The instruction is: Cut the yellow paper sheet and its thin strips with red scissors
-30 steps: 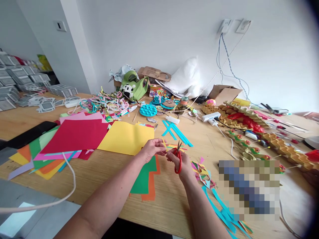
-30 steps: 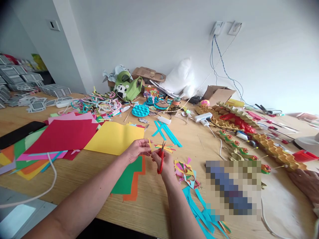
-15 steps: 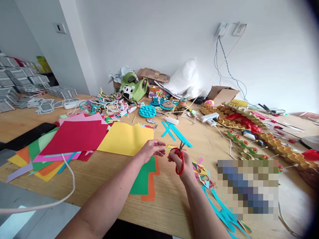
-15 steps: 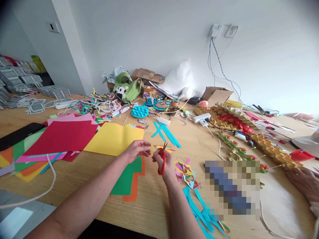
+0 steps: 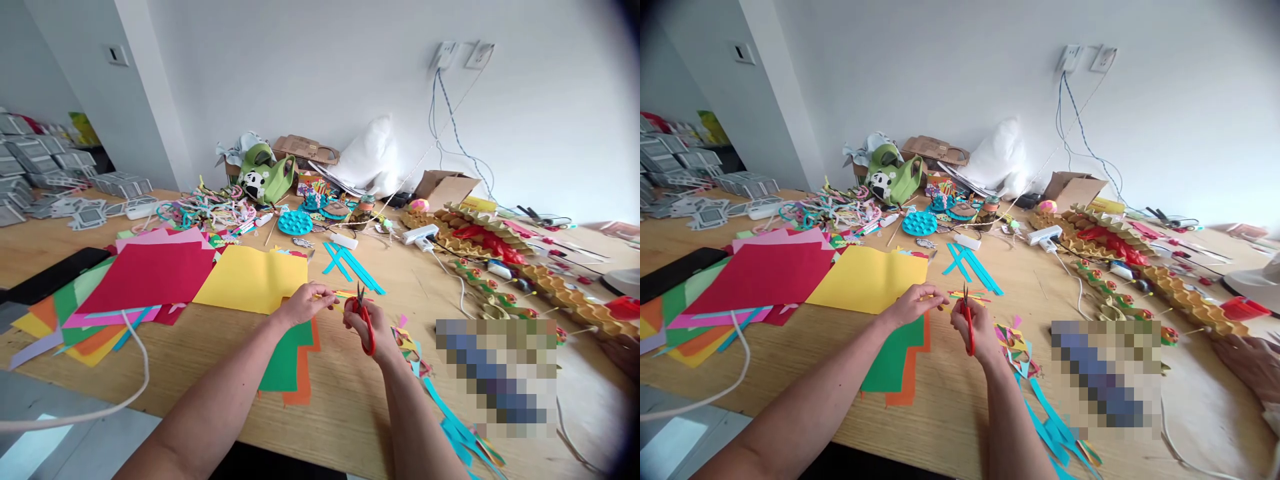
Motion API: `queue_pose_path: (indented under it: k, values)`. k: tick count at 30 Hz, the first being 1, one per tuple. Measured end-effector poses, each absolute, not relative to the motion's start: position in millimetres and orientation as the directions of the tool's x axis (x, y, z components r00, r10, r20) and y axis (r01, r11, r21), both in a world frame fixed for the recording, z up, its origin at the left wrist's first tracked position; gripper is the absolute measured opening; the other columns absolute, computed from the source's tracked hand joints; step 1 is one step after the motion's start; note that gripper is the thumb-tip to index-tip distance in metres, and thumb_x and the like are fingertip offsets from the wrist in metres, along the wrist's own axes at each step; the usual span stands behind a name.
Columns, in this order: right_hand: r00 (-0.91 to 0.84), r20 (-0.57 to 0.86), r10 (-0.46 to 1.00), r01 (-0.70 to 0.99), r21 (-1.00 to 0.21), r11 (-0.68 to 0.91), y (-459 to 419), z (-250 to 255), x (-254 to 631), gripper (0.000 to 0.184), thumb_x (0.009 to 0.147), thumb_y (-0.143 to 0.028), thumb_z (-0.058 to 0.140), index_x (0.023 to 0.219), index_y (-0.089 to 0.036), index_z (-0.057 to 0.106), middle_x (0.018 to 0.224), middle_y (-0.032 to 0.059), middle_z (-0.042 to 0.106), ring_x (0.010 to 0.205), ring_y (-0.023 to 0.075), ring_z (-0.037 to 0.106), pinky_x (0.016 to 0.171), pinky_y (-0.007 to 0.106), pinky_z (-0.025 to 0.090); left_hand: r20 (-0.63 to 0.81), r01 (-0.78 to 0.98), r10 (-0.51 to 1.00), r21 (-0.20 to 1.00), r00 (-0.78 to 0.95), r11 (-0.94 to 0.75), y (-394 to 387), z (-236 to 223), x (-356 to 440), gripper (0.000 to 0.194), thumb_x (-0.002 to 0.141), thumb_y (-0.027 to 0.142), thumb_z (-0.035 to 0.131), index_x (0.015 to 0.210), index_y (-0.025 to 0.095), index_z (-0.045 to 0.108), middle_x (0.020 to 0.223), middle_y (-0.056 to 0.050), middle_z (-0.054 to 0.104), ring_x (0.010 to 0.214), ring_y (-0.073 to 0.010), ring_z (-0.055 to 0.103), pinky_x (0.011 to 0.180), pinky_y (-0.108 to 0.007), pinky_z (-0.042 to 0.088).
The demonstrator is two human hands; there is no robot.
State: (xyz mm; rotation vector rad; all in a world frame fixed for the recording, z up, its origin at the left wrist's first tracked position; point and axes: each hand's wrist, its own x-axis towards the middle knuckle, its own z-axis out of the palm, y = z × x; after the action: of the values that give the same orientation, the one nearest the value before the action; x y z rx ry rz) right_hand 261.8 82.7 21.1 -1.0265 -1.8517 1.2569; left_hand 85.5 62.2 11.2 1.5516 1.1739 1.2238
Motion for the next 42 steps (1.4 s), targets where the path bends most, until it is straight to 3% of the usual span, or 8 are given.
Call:
queue_pose_path:
  k: [8,11,14,18,23,30,36,42]
  values:
    - [-0.264,0.198,0.944,0.184,-0.950,0.250,84.6,25.4,264.9,0.014,0.076,-0.029,0.058,0.067,-0.017,0.055,0.062,-0.0008,0.057,0.062,0.0147,0.054,0.060,0.025,0.042,0.243,0.171,0.968,0.953,0.056,-0.249,61.6,13.7,86.6,0.012,0.070,0.028,0.066,0.074,0.017,0.072,0.078,-0.006,0.069,0.080,-0.0195,0.060,0.079,-0.030,0.042]
    - [-0.135,0.261,0.956,0.093,-0.957,0.274,85.1,24.0,262.2,0.018,0.075,-0.035,0.061,0.073,-0.017,0.058,0.072,0.0018,0.061,0.068,0.0165,0.058,0.065,0.028,0.045,0.185,-0.162,0.981,0.968,-0.058,-0.192,62.7,16.2,87.8,0.011,0.067,0.026,0.070,0.072,0.017,0.071,0.073,-0.003,0.067,0.076,-0.0167,0.059,0.077,-0.029,0.042]
    - [-0.085,0.323,0.943,0.076,-0.941,0.329,83.1,19.2,255.6,0.020,0.075,-0.037,0.063,0.074,-0.017,0.058,0.074,0.0027,0.060,0.069,0.0171,0.057,0.067,0.030,0.045,0.070,-0.574,0.987,0.806,-0.148,-0.143,64.9,19.0,88.8,0.012,0.061,0.021,0.075,0.071,0.017,0.070,0.068,-0.001,0.064,0.071,-0.0141,0.059,0.079,-0.031,0.043]
    - [-0.149,0.380,0.913,0.128,-0.908,0.399,74.9,10.2,242.8,0.020,0.077,-0.035,0.062,0.086,-0.017,0.058,0.087,0.0063,0.064,0.081,0.0200,0.058,0.074,0.033,0.044,-0.015,-0.784,0.994,0.616,-0.112,-0.079,64.7,21.5,95.1,0.012,0.060,0.018,0.077,0.068,0.014,0.069,0.063,-0.001,0.062,0.066,-0.0121,0.058,0.080,-0.033,0.045]
    - [-0.197,0.497,0.845,0.289,-0.794,0.535,66.6,1.8,232.0,0.022,0.075,-0.033,0.065,0.088,-0.019,0.056,0.086,0.0054,0.065,0.076,0.0191,0.056,0.072,0.033,0.043,-0.062,-0.786,0.998,0.618,-0.031,0.014,60.2,19.7,109.7,0.015,0.062,0.022,0.076,0.072,0.013,0.069,0.062,-0.002,0.062,0.064,-0.0122,0.059,0.072,-0.027,0.043]
    - [-0.150,0.394,0.907,0.288,-0.860,0.421,63.2,3.7,227.8,0.022,0.075,-0.041,0.062,0.079,-0.020,0.055,0.075,0.0037,0.063,0.067,0.0176,0.056,0.065,0.030,0.044,-0.139,-0.787,0.990,0.613,-0.024,0.068,60.1,16.7,117.8,0.021,0.058,0.024,0.078,0.074,0.014,0.069,0.064,-0.002,0.064,0.066,-0.0137,0.061,0.074,-0.028,0.042]
    - [-0.187,0.211,0.959,-0.012,-0.977,0.213,65.2,9.4,230.1,0.022,0.072,-0.037,0.065,0.075,-0.019,0.053,0.072,0.0010,0.059,0.064,0.0157,0.054,0.061,0.027,0.042,-0.111,-0.745,0.991,0.667,-0.080,0.015,60.4,16.3,114.6,0.012,0.058,0.018,0.074,0.068,0.013,0.069,0.065,-0.003,0.064,0.067,-0.0141,0.060,0.071,-0.028,0.042]
    - [-0.369,0.071,0.927,-0.256,-0.966,-0.028,71.3,14.0,232.8,0.014,0.065,-0.024,0.069,0.069,-0.017,0.058,0.064,-0.0015,0.050,0.059,0.0121,0.046,0.055,0.024,0.037,-0.109,-0.723,0.981,0.690,-0.160,-0.042,64.0,12.5,107.9,0.011,0.057,0.017,0.073,0.066,0.014,0.068,0.061,0.000,0.061,0.059,-0.0092,0.054,0.063,-0.025,0.042]
